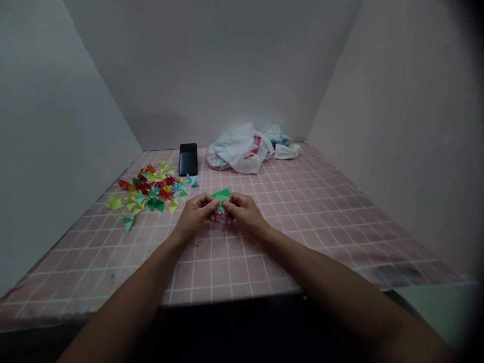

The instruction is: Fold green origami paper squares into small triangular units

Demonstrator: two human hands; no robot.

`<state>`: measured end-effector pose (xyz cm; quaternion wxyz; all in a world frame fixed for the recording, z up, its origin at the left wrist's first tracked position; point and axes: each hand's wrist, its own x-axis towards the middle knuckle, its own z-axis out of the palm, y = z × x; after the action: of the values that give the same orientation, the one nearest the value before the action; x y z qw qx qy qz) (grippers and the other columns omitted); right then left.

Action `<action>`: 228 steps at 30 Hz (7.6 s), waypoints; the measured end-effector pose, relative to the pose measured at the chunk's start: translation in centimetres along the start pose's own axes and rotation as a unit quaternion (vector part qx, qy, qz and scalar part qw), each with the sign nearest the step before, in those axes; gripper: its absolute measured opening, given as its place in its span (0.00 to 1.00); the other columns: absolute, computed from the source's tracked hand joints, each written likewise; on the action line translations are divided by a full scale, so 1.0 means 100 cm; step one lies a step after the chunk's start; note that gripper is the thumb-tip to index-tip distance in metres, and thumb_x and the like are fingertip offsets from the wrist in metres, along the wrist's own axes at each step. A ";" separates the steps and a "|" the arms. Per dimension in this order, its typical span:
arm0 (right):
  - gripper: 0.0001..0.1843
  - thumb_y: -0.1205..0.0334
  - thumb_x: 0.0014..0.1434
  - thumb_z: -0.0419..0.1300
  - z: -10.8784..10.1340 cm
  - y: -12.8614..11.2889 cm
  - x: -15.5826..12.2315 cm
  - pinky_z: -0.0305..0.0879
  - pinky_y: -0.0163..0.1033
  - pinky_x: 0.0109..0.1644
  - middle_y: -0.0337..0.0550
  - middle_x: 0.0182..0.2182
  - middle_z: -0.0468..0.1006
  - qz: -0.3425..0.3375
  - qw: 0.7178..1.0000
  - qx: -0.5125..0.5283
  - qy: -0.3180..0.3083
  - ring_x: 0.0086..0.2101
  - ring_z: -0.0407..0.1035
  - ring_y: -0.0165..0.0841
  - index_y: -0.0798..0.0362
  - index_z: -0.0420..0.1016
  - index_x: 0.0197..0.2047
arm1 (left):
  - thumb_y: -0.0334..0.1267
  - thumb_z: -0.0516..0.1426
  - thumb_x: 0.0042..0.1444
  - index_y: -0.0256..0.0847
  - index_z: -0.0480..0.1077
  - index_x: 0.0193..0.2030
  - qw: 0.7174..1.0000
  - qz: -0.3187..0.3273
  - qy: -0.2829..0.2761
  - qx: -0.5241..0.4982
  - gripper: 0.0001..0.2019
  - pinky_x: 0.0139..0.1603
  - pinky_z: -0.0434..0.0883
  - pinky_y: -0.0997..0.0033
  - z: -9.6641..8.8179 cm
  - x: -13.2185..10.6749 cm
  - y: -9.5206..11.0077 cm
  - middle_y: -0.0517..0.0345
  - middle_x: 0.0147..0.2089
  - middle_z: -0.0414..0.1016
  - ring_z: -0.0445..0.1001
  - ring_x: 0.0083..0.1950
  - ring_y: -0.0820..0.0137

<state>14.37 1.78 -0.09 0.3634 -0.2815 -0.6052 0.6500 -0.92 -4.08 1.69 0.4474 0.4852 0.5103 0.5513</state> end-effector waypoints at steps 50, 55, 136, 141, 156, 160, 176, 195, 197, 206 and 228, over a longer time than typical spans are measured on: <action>0.20 0.46 0.53 0.69 -0.006 0.000 0.002 0.63 0.32 0.28 0.37 0.23 0.72 -0.013 0.997 0.052 -0.061 0.23 0.64 0.25 0.55 0.73 0.28 | 0.47 0.64 0.52 0.38 0.71 0.32 0.997 0.059 0.036 0.030 0.14 0.27 0.74 0.74 0.000 0.002 -0.003 0.63 0.29 0.71 0.73 0.25 0.75; 0.23 0.41 0.54 0.66 -0.006 0.001 0.002 0.66 0.33 0.28 0.37 0.23 0.73 0.005 0.994 0.079 -0.079 0.23 0.66 0.26 0.55 0.74 0.30 | 0.48 0.65 0.52 0.38 0.71 0.32 0.998 0.063 0.021 0.021 0.15 0.24 0.72 0.76 0.000 0.002 -0.002 0.64 0.27 0.71 0.71 0.22 0.76; 0.14 0.51 0.57 0.66 0.007 0.011 0.000 0.60 0.32 0.25 0.36 0.25 0.73 0.003 0.996 0.067 -0.057 0.22 0.63 0.26 0.51 0.69 0.32 | 0.48 0.65 0.52 0.41 0.68 0.30 0.995 0.023 0.099 -0.023 0.14 0.19 0.59 0.79 0.009 -0.001 -0.016 0.69 0.18 0.65 0.61 0.18 0.78; 0.15 0.53 0.56 0.65 0.001 0.013 0.005 0.60 0.33 0.27 0.34 0.24 0.68 -0.030 0.999 0.040 -0.010 0.23 0.62 0.26 0.51 0.65 0.30 | 0.48 0.63 0.54 0.40 0.69 0.30 0.994 0.044 0.088 0.041 0.14 0.20 0.61 0.77 0.005 0.000 -0.012 0.67 0.19 0.66 0.62 0.18 0.77; 0.15 0.51 0.58 0.62 -0.004 0.008 0.008 0.60 0.33 0.26 0.35 0.23 0.71 -0.078 0.996 -0.031 -0.023 0.22 0.65 0.27 0.53 0.68 0.28 | 0.48 0.65 0.53 0.39 0.71 0.29 0.995 0.068 0.066 0.015 0.15 0.26 0.67 0.76 0.006 -0.002 -0.014 0.64 0.20 0.70 0.68 0.22 0.75; 0.15 0.51 0.59 0.60 -0.004 0.006 0.009 0.60 0.34 0.26 0.36 0.22 0.71 -0.077 0.996 -0.051 -0.015 0.21 0.66 0.28 0.53 0.68 0.28 | 0.46 0.64 0.55 0.39 0.70 0.28 0.992 0.093 0.076 0.049 0.13 0.26 0.67 0.76 0.005 0.000 -0.015 0.65 0.21 0.68 0.68 0.22 0.75; 0.08 0.69 0.67 0.52 0.003 0.003 0.001 0.68 0.41 0.44 0.46 0.37 0.72 -0.335 0.834 -0.421 0.125 0.39 0.69 0.37 0.51 0.70 0.37 | 0.49 0.65 0.57 0.38 0.75 0.42 0.993 0.090 0.061 -0.037 0.15 0.43 0.76 0.70 0.024 -0.007 -0.014 0.59 0.38 0.77 0.76 0.39 0.70; 0.06 0.62 0.58 0.62 -0.014 -0.008 0.008 0.69 0.34 0.29 0.34 0.24 0.72 -0.096 0.992 -0.073 -0.033 0.24 0.70 0.28 0.54 0.70 0.31 | 0.47 0.66 0.50 0.37 0.75 0.31 0.998 -0.025 -0.045 0.026 0.14 0.34 0.77 0.70 0.004 -0.002 -0.001 0.58 0.29 0.77 0.76 0.29 0.72; 0.07 0.61 0.57 0.62 -0.013 -0.008 0.008 0.69 0.34 0.26 0.33 0.23 0.72 -0.073 0.997 -0.019 -0.025 0.22 0.69 0.27 0.54 0.70 0.32 | 0.48 0.67 0.51 0.36 0.75 0.31 0.999 -0.026 -0.028 0.003 0.15 0.36 0.77 0.70 0.004 -0.001 -0.002 0.57 0.30 0.79 0.76 0.28 0.72; 0.07 0.63 0.54 0.65 -0.010 -0.009 0.008 0.71 0.31 0.24 0.33 0.25 0.73 -0.067 0.997 0.038 -0.030 0.21 0.69 0.24 0.54 0.71 0.34 | 0.42 0.69 0.47 0.37 0.72 0.38 0.998 0.012 0.036 -0.043 0.16 0.35 0.79 0.68 0.008 -0.005 0.001 0.60 0.31 0.79 0.79 0.28 0.70; 0.06 0.65 0.53 0.63 -0.006 -0.019 0.000 0.69 0.31 0.27 0.32 0.25 0.74 -0.094 0.991 0.080 -0.054 0.22 0.69 0.23 0.53 0.75 0.36 | 0.38 0.64 0.52 0.42 0.69 0.39 0.995 0.046 0.045 -0.074 0.11 0.32 0.79 0.68 0.009 -0.008 0.000 0.63 0.29 0.77 0.80 0.29 0.69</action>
<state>15.07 2.11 1.71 0.4113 -0.1579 -0.5934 0.6736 0.11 -4.77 1.63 0.4329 0.4481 0.4648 0.6291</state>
